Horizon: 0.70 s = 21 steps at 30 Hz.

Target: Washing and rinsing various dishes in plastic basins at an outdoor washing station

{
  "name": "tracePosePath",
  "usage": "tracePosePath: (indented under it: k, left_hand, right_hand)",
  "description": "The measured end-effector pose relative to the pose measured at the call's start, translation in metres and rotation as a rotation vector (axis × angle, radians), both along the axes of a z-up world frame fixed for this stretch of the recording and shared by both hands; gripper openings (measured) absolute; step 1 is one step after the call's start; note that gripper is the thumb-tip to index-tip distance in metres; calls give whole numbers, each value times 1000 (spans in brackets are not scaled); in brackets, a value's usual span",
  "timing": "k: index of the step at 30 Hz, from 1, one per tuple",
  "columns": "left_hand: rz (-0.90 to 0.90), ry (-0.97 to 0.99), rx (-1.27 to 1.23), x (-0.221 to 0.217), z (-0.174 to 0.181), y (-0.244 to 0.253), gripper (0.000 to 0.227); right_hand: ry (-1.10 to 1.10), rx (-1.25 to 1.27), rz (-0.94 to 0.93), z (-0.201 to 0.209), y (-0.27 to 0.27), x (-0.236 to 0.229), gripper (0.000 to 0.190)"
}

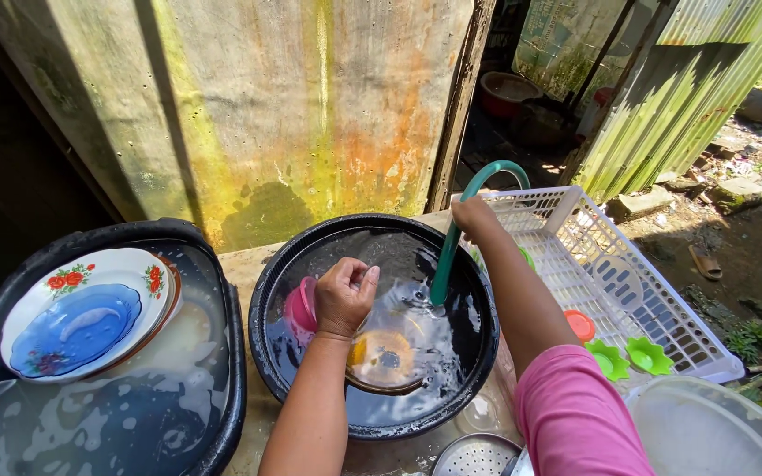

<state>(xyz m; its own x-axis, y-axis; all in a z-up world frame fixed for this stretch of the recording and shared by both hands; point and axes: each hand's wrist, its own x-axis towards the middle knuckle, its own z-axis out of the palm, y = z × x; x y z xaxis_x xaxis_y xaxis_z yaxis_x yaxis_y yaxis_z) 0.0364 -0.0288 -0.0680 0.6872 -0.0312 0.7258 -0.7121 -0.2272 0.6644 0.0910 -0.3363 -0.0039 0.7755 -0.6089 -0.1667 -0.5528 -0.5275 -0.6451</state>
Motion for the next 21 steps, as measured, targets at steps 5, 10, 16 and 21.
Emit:
tracePosePath:
  k: [5,10,16,21]
  left_hand:
    - [7,26,14,-1,0,2,20]
    - [10,22,11,-1,0,2,19]
    - [32,31,44,4,-9,1,19]
    - [42,16,44,6,-13,0,19]
  right_hand:
    - [21,-1,-23,-13,-32,-2,48]
    - [56,128,-62,13,-26,-33,47]
    - [68,204,-110,45,-11,-67,49]
    - [70,206,-111,33,-32,-67,52]
